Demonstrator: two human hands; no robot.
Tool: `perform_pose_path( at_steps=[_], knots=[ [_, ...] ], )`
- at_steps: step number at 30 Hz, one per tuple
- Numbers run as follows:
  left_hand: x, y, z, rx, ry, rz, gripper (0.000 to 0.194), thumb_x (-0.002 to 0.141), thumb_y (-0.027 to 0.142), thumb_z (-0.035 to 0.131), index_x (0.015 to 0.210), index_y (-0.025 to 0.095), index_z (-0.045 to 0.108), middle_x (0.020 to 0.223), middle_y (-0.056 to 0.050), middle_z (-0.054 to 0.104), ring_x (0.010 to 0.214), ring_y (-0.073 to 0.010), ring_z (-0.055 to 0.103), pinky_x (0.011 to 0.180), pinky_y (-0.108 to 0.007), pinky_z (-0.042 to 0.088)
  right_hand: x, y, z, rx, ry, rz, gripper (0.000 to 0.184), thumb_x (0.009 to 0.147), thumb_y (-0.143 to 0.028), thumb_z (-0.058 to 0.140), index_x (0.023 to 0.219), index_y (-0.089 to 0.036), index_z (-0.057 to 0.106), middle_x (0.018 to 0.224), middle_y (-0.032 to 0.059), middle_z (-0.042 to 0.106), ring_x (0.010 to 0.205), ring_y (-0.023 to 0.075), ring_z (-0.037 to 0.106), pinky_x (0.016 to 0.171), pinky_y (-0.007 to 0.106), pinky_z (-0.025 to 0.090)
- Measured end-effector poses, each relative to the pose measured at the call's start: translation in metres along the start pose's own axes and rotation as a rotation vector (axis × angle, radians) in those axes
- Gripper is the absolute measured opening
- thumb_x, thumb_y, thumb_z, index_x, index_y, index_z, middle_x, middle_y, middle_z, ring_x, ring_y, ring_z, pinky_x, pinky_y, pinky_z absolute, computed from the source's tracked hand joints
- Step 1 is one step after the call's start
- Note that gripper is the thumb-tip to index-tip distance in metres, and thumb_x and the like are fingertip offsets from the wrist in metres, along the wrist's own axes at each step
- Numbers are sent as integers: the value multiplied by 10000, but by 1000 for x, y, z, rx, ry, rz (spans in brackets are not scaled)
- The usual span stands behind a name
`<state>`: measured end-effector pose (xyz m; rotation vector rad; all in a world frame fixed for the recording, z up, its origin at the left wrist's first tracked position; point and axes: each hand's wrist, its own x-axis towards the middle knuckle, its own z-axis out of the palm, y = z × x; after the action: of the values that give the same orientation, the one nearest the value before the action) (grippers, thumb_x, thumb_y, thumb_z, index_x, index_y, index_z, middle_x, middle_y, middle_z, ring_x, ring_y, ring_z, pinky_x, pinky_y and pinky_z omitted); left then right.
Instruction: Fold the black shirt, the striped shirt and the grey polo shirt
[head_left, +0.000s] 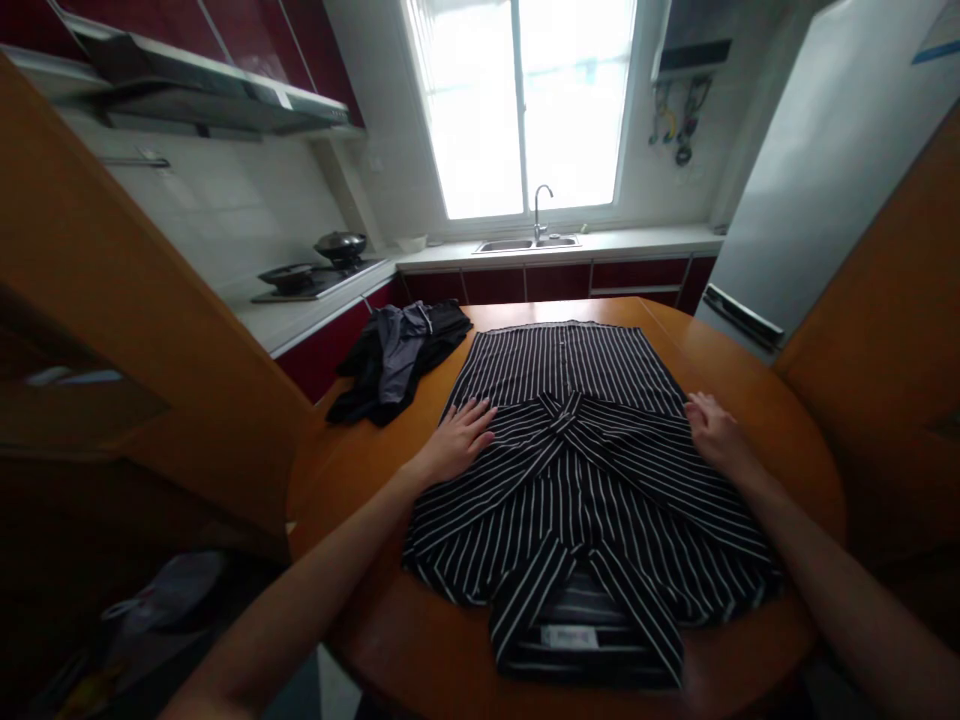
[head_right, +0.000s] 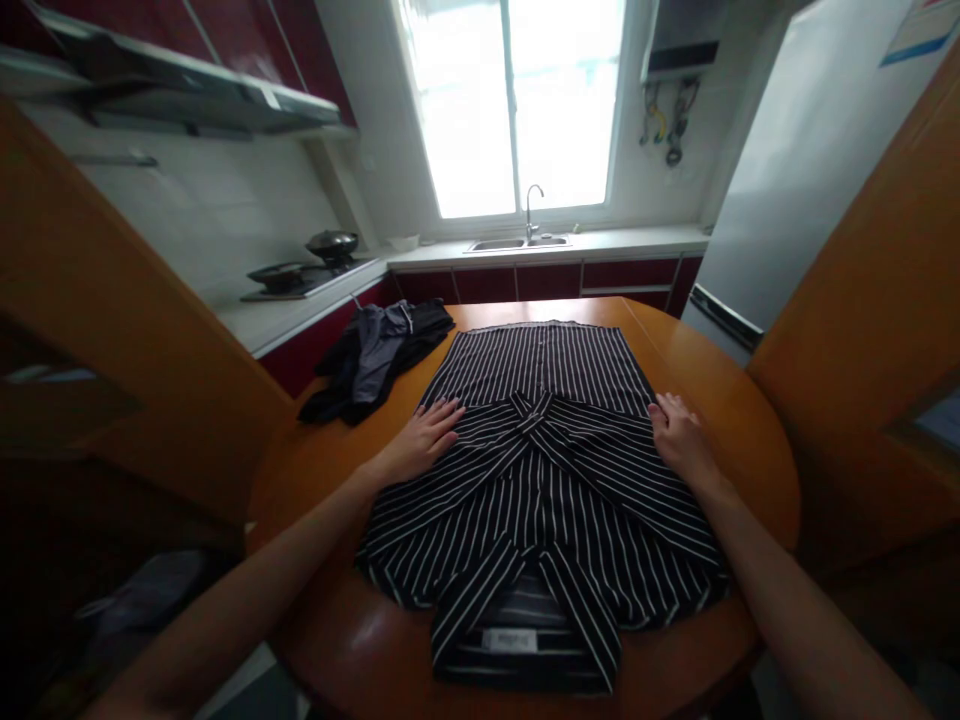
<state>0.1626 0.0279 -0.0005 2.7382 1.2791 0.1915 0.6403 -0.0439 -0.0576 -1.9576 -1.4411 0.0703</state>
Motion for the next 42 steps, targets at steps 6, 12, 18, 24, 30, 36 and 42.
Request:
perform_pose_path(
  at_steps=[6, 12, 18, 24, 30, 36, 42],
  knots=[
    [-5, 47, 20, -5, -90, 198, 596, 1029, 594, 289, 1577, 364, 246, 1665, -16, 168, 1540, -280, 92, 1224, -546, 91, 1, 10, 4, -12, -2, -20, 633, 991, -460, 294, 1390, -41, 550, 1483, 207, 500, 1439, 291, 385, 1200, 471, 270],
    [-9, 31, 10, -67, -80, 171, 547, 1044, 567, 271, 1556, 380, 303, 1667, -7, 172, 1539, -265, 111, 1225, -525, 114, 2, 13, 3, -16, -24, 12, 640, 980, -452, 297, 1376, -27, 567, 1483, 227, 491, 1443, 318, 374, 1203, 450, 264],
    [-8, -8, 14, -10, -59, -70, 595, 1040, 577, 263, 1563, 300, 318, 1662, -66, 189, 1533, -306, 124, 1215, -546, 118, 3, 12, 1, -42, -40, 8, 638, 988, -450, 279, 1370, -25, 564, 1486, 219, 491, 1441, 295, 382, 1201, 419, 271],
    [-10, -8, 17, -41, -42, -50, 590, 1041, 574, 269, 1565, 307, 310, 1664, -59, 186, 1537, -294, 109, 1216, -545, 115, 2, 12, -1, -39, -38, 12, 631, 995, -446, 290, 1377, -23, 559, 1488, 217, 490, 1445, 283, 376, 1203, 396, 261],
    [-17, 8, 16, -28, -81, 8, 580, 1030, 582, 308, 1565, 359, 290, 1669, -28, 169, 1537, -307, 104, 1214, -579, 73, 3, 16, -1, -23, -51, 20, 615, 996, -439, 315, 1386, -29, 555, 1499, 221, 474, 1441, 292, 383, 1199, 392, 262],
    [-20, 17, 6, -48, -119, 11, 572, 1044, 553, 284, 1581, 360, 234, 1678, -28, 118, 1539, -317, 68, 1205, -593, 105, 4, 12, -5, 7, -27, 20, 612, 982, -424, 327, 1357, -9, 576, 1477, 242, 491, 1432, 299, 393, 1196, 409, 269],
    [-32, 26, 9, -10, -136, 116, 558, 1046, 542, 293, 1575, 376, 233, 1672, -17, 132, 1534, -324, 98, 1196, -611, 132, 6, -4, -12, 94, 89, 43, 586, 973, -412, 355, 1362, -32, 571, 1461, 220, 520, 1420, 298, 416, 1195, 468, 284]
  ],
)
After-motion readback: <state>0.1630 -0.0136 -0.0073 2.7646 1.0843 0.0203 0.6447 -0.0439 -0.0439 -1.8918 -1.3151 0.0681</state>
